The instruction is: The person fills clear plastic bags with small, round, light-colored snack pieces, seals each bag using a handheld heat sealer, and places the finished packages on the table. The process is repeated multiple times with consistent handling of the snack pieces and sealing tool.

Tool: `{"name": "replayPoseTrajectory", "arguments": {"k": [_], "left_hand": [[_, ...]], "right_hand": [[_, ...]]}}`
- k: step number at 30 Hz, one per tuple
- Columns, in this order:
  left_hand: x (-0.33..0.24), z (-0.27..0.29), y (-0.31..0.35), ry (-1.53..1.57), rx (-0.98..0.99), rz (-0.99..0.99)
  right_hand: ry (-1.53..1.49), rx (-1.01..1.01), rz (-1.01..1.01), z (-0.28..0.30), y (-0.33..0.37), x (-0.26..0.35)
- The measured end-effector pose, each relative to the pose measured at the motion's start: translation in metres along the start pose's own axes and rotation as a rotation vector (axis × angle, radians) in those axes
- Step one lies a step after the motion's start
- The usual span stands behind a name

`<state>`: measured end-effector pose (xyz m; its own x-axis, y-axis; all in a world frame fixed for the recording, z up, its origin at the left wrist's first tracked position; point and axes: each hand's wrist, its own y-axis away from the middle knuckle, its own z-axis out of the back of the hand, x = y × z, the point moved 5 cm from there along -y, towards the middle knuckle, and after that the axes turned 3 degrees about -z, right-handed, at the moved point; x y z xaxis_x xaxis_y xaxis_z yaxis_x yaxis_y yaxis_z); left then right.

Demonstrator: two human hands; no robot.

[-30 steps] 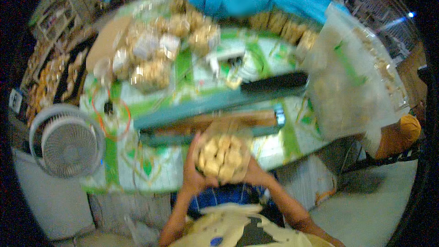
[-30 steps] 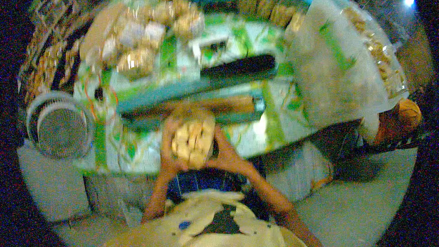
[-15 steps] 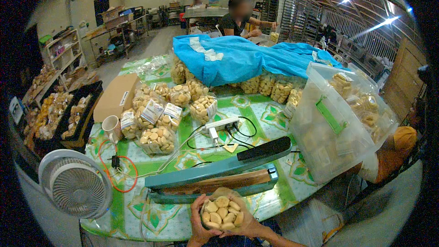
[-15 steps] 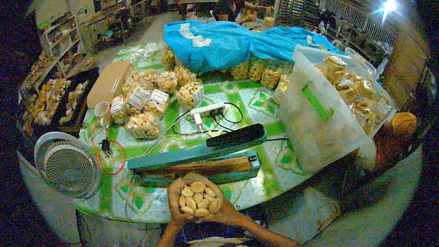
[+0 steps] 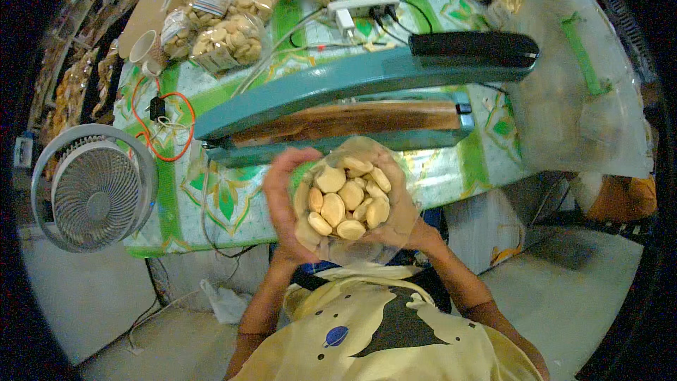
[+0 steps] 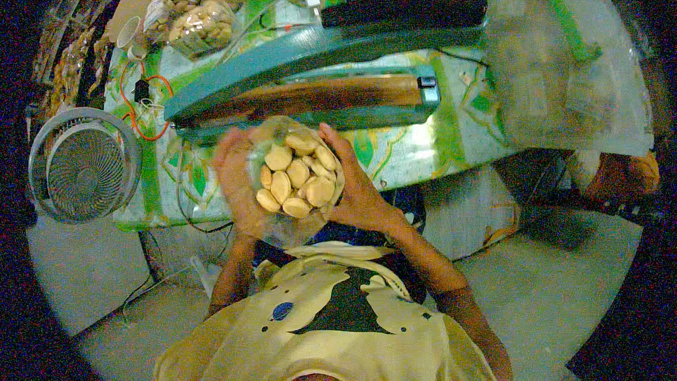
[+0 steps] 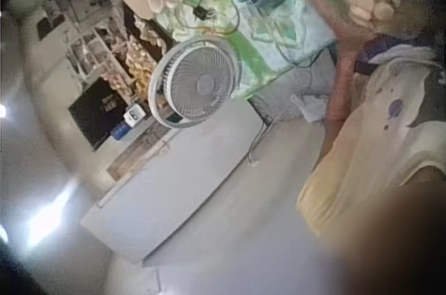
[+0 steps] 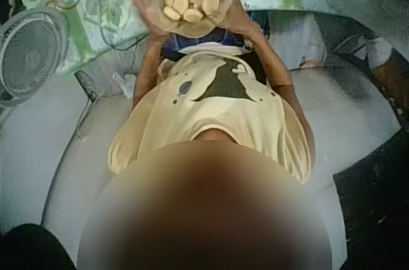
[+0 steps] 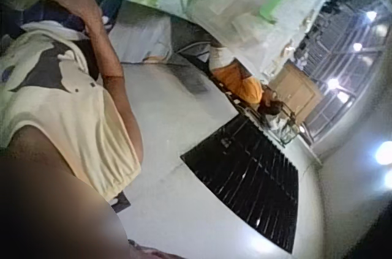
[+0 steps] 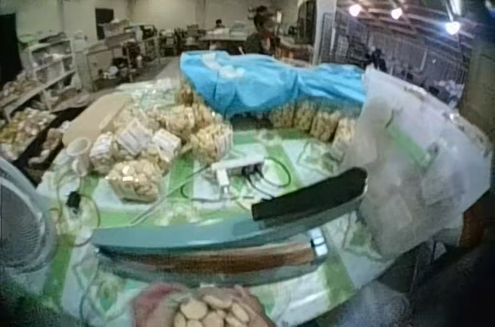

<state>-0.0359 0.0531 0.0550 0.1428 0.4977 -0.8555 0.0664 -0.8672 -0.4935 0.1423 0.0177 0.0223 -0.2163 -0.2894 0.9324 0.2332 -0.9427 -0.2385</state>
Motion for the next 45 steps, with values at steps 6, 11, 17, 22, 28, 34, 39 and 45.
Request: {"name": "replayPoseTrajectory", "arguments": {"k": [6, 11, 17, 22, 28, 34, 39, 45], "left_hand": [[-0.117, -0.024, -0.089, -0.613, 0.487, -0.492], [-0.117, -0.087, -0.079, -1.189, 1.258, -0.435], [-0.090, -0.110, -0.078, -1.205, 1.417, -0.645], [-0.089, -0.098, -0.089, -1.371, 1.806, -0.215], [-0.082, -0.103, -0.088, -1.190, 1.771, -0.205], [-0.074, -0.103, -0.088, -1.135, 1.667, -0.235], [-0.080, -0.111, -0.083, -0.930, 1.511, -0.406], [-0.082, -0.113, -0.082, -0.863, 1.445, -0.553]], "right_hand": [[0.103, 0.034, -0.007, -0.001, 0.000, -0.012], [0.033, 0.028, -0.046, 0.003, -0.006, -0.010], [0.006, -0.018, 0.037, 0.008, -0.004, -0.004], [-0.001, 0.000, 0.047, 0.011, -0.004, -0.001], [0.004, -0.002, 0.043, 0.010, -0.006, -0.003], [0.016, -0.016, 0.052, 0.011, -0.005, -0.004], [0.028, 0.004, 0.006, 0.011, -0.006, -0.002], [0.069, 0.004, 0.030, 0.010, -0.005, 0.000]]}}
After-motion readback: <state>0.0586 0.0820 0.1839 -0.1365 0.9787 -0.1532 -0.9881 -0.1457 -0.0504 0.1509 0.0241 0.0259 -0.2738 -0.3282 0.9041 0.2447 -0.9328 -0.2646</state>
